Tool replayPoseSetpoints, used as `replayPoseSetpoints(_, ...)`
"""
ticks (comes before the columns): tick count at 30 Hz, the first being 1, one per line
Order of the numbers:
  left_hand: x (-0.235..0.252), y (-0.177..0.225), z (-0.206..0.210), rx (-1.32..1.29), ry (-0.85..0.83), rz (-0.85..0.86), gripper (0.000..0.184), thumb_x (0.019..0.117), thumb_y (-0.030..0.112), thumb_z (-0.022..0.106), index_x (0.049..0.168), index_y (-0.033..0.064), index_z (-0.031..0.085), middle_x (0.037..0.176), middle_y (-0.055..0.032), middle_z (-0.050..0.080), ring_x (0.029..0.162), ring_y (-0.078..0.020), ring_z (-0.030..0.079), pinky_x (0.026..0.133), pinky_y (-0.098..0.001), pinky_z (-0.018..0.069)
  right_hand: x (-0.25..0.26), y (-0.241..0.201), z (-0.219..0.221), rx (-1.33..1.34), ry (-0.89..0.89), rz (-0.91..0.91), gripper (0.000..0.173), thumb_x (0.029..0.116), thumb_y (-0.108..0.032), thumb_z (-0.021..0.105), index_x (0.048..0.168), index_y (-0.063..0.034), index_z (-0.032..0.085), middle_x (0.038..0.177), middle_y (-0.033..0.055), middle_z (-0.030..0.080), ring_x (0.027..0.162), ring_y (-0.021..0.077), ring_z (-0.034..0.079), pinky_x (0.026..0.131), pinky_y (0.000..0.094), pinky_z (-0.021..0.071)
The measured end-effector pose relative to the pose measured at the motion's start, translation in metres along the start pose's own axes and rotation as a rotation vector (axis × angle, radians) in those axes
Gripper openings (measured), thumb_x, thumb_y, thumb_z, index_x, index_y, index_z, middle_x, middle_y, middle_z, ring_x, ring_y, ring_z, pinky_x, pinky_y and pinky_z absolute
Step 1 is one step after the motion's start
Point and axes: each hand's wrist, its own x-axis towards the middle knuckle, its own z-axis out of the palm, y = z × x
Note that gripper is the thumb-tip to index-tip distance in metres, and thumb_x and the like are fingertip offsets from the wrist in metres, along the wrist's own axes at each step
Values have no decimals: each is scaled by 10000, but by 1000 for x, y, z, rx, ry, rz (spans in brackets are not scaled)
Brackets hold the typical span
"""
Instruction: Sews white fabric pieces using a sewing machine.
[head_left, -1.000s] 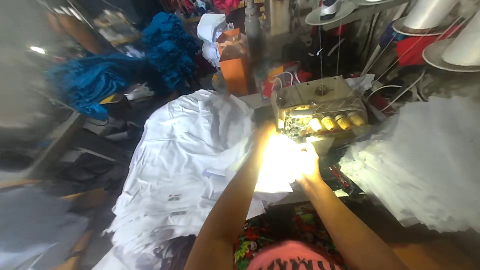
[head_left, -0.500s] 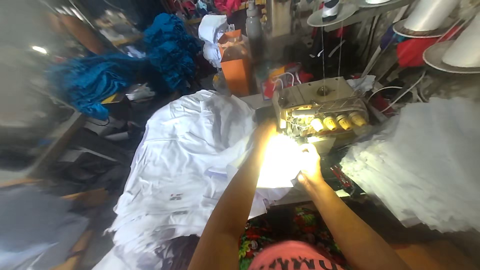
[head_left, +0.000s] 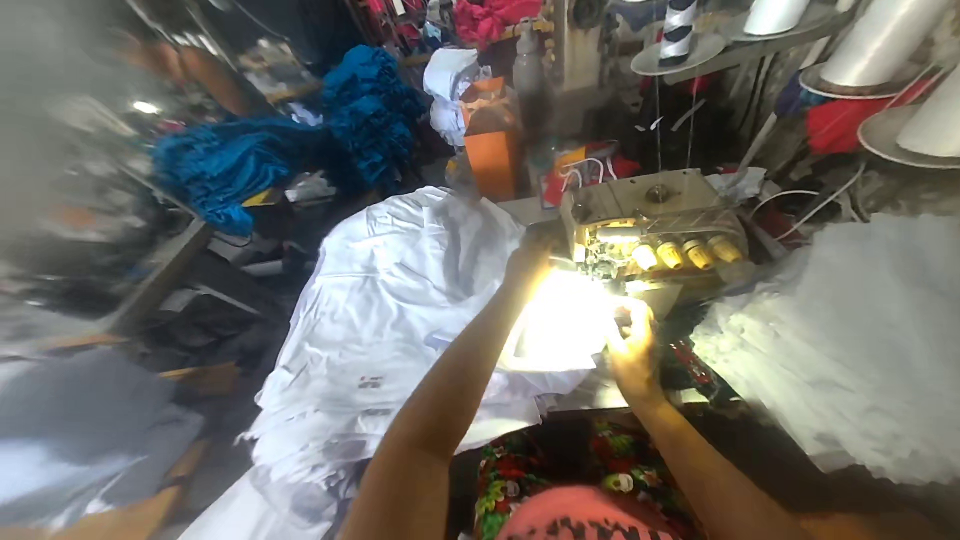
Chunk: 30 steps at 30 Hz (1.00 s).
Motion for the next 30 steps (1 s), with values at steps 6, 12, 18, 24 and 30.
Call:
replayPoseSetpoints(6,-11,10,-15,220,44,156,220,1018,41,553,1168,-34,695,1249,-271,638,1119,-446,655,925,-574,530,-39,-29,25,-532,-217,-808,366,956,-383,630,1303,-290,700,1474,72,582,1250,340,607,907,534,487)
replayPoseSetpoints(12,-8,14,-35,-368,-114,-1,200,994,70,611,1101,-88,670,1076,-207,676,1020,-280,635,936,-443,489,-24,-53,20,-143,-66,-705,156,941,-94,628,886,-87,774,955,60,763,664,181,678,551,299,543)
replayPoseSetpoints(18,-49,-3,-10,-1567,-111,-131,424,1030,138,457,1451,189,457,1074,-19,681,905,-101,676,781,-313,585,5,-51,-31,676,204,-309,279,1032,-63,531,1181,-297,562,1029,-218,665,905,-72,639,800,147,553)
replayPoseSetpoints(24,-126,25,6,-1921,71,22,544,955,193,497,1468,373,490,1214,46,682,878,-48,694,689,-256,601,-2,1,5,165,57,-547,699,907,-468,751,1430,-105,462,1512,172,482,1366,231,516,1087,380,477)
replayPoseSetpoints(30,-147,37,-7,-1275,75,249,784,873,-144,515,1567,195,385,1428,-15,568,1007,-55,663,840,-247,575,5,-19,12,241,98,-377,344,956,-25,569,1266,125,572,1163,189,687,1091,110,666,973,274,528)
